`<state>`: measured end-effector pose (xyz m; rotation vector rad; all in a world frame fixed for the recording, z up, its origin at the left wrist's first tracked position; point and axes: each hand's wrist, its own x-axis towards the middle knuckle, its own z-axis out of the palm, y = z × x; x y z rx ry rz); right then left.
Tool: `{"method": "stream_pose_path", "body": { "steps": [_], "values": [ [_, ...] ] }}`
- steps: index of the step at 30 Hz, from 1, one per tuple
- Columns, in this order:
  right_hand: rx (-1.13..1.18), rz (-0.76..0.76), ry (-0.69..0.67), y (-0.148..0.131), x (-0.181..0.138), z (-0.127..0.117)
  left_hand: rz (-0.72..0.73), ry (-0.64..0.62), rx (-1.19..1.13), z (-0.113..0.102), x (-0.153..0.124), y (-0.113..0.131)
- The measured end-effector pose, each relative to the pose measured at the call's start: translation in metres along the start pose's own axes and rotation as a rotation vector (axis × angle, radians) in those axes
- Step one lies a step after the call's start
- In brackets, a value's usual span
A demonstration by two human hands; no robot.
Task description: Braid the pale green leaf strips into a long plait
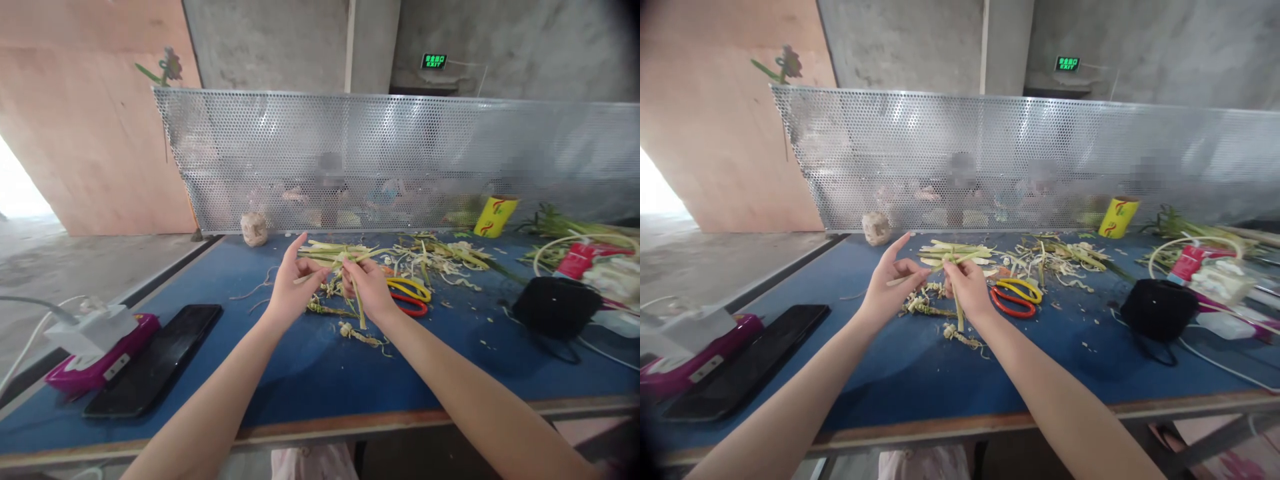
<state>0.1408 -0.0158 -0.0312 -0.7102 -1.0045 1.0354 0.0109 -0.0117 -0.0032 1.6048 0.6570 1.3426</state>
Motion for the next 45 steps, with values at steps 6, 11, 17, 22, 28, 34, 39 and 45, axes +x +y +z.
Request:
{"method": "stream_pose_path", "body": {
  "steps": [6, 11, 17, 22, 28, 34, 39, 45],
  "values": [
    [0.051, -0.003, -0.032, -0.01, 0.002, -0.002, 0.022, 0.007, 0.024, 0.002, -0.002, 0.007],
    [0.063, 0.002, -0.054, -0.015, 0.001, 0.0, 0.026, -0.007, 0.041, 0.003, -0.002, 0.003],
    [0.054, 0.03, -0.064, -0.014, 0.005, -0.006, -0.014, -0.04, -0.046, 0.001, -0.006, 0.005],
    [0.065, 0.238, -0.21, -0.015, 0.005, -0.012, -0.078, -0.173, -0.414, -0.009, -0.003, 0.017],
    [-0.017, 0.261, -0.381, -0.012, -0.002, -0.008, 0.052, -0.048, 0.043, -0.013, 0.002, 0.004],
    [-0.455, 0.036, -0.42, -0.017, 0.0, -0.016, 0.064, -0.101, 0.297, -0.012, 0.001, 0.0],
    [-0.588, -0.105, -0.373, -0.02, 0.001, -0.021, 0.12, -0.134, 0.351, -0.015, 0.001, 0.004],
    [-0.422, -0.012, -0.274, -0.015, 0.0, -0.015, 0.204, -0.159, 0.474, -0.021, 0.0, 0.01]
  ]
}}
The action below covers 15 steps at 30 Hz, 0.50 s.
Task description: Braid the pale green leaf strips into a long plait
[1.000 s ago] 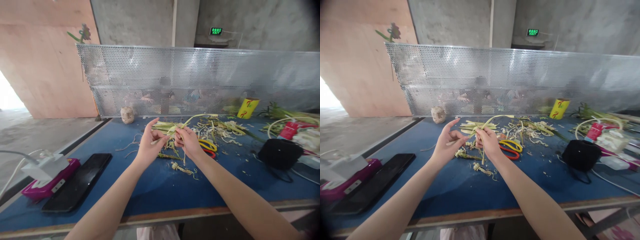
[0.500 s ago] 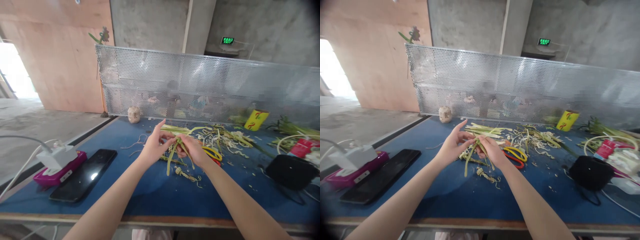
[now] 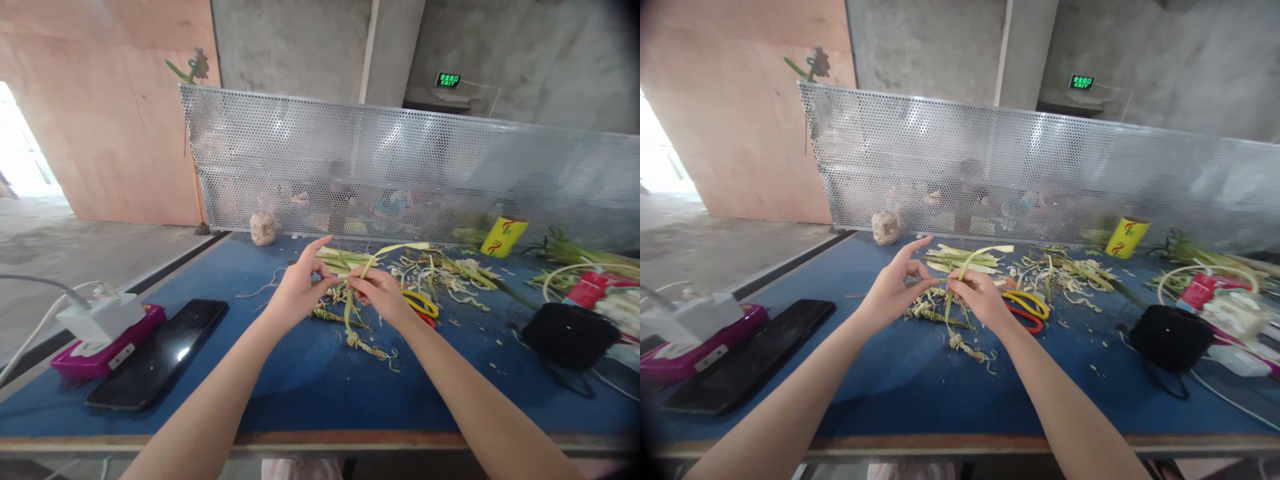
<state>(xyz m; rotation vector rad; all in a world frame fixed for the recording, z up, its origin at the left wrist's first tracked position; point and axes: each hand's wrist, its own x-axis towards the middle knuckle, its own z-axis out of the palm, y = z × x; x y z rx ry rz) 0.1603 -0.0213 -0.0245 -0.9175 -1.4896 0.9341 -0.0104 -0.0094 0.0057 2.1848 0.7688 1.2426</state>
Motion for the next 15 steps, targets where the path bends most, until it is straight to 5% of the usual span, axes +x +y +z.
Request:
{"method": "stream_pose_path", "body": {
  "steps": [10, 15],
  "values": [
    [0.05, 0.124, -0.07, 0.007, 0.003, -0.004, 0.026, 0.032, 0.269, -0.006, 0.003, -0.006],
    [0.231, 0.182, -0.176, 0.004, 0.002, 0.002, 0.129, 0.417, 0.553, 0.002, 0.0, -0.014]
  ]
}}
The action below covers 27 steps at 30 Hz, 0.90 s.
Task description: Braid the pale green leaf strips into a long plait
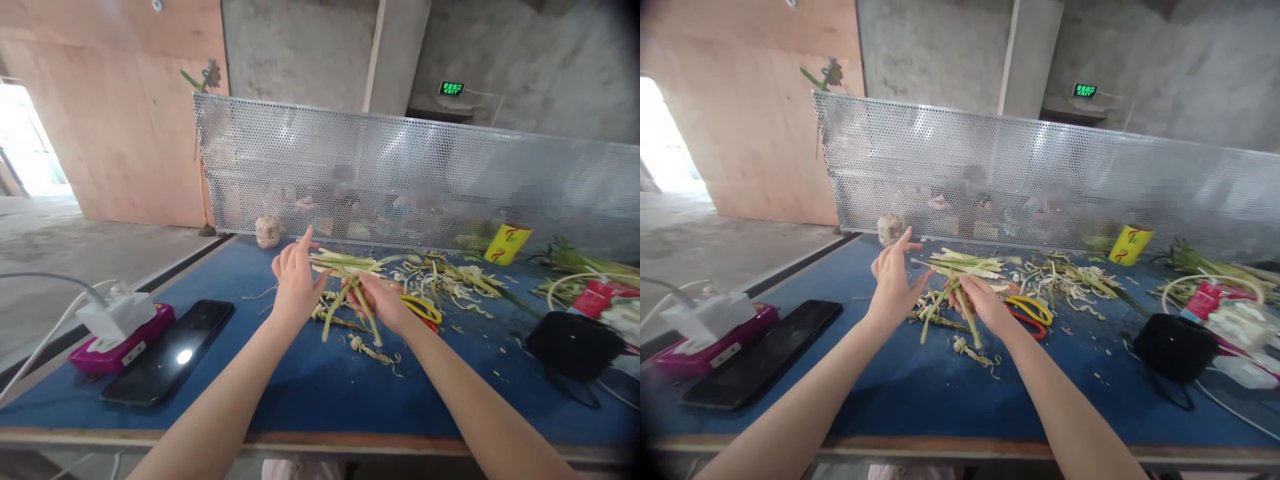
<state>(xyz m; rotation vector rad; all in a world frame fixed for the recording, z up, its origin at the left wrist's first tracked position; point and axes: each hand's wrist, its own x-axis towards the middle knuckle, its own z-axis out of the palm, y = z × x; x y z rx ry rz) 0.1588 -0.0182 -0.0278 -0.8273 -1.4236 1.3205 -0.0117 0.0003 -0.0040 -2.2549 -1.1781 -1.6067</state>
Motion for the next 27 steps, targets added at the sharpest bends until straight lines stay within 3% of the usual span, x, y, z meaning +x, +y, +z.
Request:
{"method": "stream_pose_path", "body": {
  "steps": [2, 5, 8, 12, 14, 19, 27],
  "values": [
    [0.016, -0.019, 0.008, 0.0, 0.0, 0.001, -0.005, 0.059, 0.006, 0.002, -0.003, 0.002],
    [0.021, -0.071, 0.029, 0.001, 0.0, 0.001, -0.024, -0.178, -0.255, 0.005, -0.005, 0.006],
    [0.01, -0.125, 0.068, 0.003, 0.002, 0.002, -0.206, -0.411, -0.575, 0.008, -0.005, 0.01],
    [-0.003, -0.151, 0.112, 0.002, 0.003, 0.001, -0.498, -0.488, -0.905, 0.009, -0.004, 0.014],
    [-0.009, -0.144, 0.136, 0.001, 0.003, -0.001, -0.563, -0.514, -0.991, 0.008, -0.003, 0.016],
    [0.021, -0.163, 0.167, 0.003, 0.004, -0.002, -0.539, -0.539, -1.051, 0.006, -0.003, 0.018],
    [0.18, -0.165, 0.244, 0.001, 0.004, 0.006, -0.371, -0.519, -0.955, 0.001, -0.003, 0.021]
  ]
}}
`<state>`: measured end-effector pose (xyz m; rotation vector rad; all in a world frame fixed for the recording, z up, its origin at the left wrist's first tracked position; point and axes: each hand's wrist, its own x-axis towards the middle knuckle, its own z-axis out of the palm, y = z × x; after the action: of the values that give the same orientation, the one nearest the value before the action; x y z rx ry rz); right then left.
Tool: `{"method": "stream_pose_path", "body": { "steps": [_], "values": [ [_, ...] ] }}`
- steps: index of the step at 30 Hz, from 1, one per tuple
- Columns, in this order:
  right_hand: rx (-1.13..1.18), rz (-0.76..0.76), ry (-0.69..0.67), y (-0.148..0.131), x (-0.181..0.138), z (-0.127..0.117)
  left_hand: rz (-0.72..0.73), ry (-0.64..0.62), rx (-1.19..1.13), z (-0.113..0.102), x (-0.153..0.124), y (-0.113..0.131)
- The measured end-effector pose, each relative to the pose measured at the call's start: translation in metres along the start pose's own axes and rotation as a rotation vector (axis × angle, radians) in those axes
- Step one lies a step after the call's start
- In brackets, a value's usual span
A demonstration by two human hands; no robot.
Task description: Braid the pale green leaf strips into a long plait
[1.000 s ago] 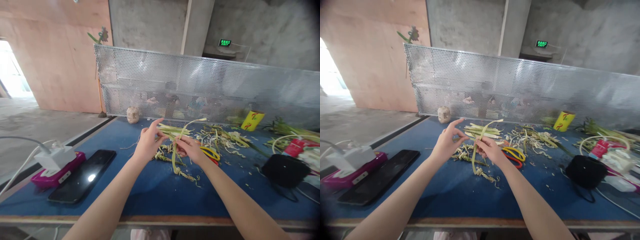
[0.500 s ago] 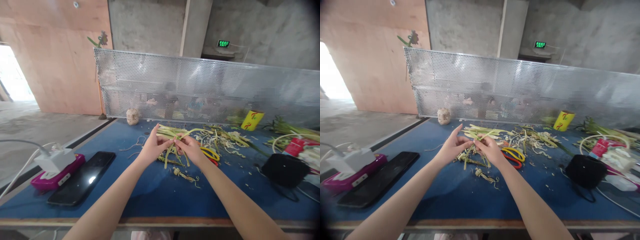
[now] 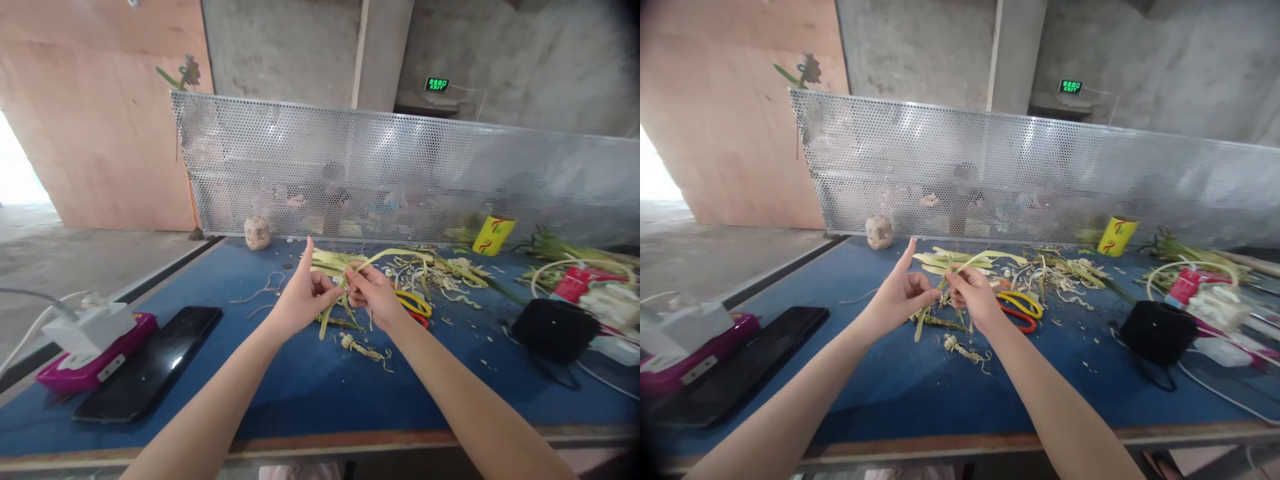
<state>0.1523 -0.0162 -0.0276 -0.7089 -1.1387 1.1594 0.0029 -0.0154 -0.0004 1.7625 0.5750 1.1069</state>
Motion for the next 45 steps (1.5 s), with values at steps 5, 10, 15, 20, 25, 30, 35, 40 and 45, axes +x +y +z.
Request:
{"method": "stream_pose_path", "body": {
  "steps": [5, 10, 15, 20, 25, 30, 35, 40, 45],
  "values": [
    [0.001, 0.02, -0.021, -0.001, 0.002, -0.004, 0.004, 0.02, 0.007, 0.0, 0.0, -0.005],
    [-0.012, 0.049, -0.138, -0.01, 0.002, -0.005, 0.054, 0.184, 0.097, -0.005, 0.003, -0.01],
    [-0.092, 0.022, -0.186, -0.013, -0.002, 0.001, 0.032, 0.109, 0.064, -0.003, 0.003, -0.012],
    [-0.152, -0.039, -0.171, -0.009, -0.002, -0.003, 0.18, 0.394, 0.196, 0.002, 0.0, -0.013],
    [-0.164, -0.122, -0.176, -0.008, -0.001, -0.007, 0.223, 0.305, 0.428, 0.002, -0.003, -0.009],
    [-0.257, -0.159, -0.201, -0.01, -0.004, -0.002, 0.148, 0.213, 0.354, 0.002, -0.005, -0.004],
    [-0.295, -0.086, -0.212, -0.008, -0.006, 0.001, 0.115, 0.067, 0.059, 0.003, -0.001, -0.008],
    [-0.224, -0.037, -0.285, -0.01, -0.008, 0.003, 0.069, 0.056, -0.198, 0.004, 0.001, -0.006],
    [-0.231, -0.068, -0.336, -0.014, -0.008, 0.0, 0.04, 0.102, -0.212, 0.001, 0.001, -0.003]
  ]
}}
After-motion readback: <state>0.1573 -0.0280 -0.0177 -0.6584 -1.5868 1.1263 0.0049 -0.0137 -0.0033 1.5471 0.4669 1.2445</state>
